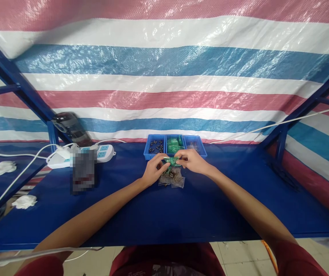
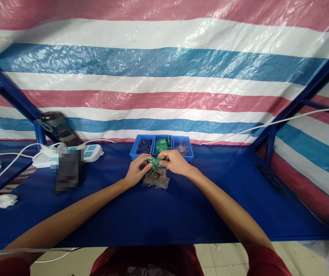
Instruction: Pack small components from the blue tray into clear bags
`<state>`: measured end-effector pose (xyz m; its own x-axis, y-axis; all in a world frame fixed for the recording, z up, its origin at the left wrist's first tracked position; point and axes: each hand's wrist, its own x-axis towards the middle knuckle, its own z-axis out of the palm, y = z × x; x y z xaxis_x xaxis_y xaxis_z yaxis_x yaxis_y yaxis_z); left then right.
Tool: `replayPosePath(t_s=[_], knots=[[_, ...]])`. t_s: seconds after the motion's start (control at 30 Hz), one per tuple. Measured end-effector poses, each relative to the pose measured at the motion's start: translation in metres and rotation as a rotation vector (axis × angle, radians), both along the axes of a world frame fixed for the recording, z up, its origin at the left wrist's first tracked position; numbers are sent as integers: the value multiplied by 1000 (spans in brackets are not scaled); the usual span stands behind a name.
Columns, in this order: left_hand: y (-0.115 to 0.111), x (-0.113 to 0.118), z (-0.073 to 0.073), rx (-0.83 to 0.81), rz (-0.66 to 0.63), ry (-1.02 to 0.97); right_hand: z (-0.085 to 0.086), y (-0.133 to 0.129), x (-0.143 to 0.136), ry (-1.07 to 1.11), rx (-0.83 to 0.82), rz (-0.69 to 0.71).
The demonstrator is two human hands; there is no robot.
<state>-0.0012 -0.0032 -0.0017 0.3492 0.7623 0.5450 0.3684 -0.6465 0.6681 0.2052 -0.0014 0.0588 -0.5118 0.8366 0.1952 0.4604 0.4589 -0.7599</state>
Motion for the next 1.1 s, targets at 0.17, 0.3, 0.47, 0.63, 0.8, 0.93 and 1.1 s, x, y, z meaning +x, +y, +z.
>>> replayPosePath(t_s=[0.17,0.3,0.47,0.63,0.8,0.93,1.1], knots=[[1,-1,-4,24,41,-36,-22,1,-8,217,75,-106],[0,-1,-3,38,67,-47,-39,-4,-16,270,131,-141],[-1,-1,-1,84,112,-28,-55,-9,-24,186,172,-210],[1,0,-2,67,94,-44,-64,-10,-26,177,217,-279],[4,1,-4,21,15,7,-68,-8,-25,275,169,-360],[4,1,-1,-1,-36,40,-68,-9,-24,305,161,-375],[1,1,1,-7,-4,-2,-67,-13,-24,313,210,-336]])
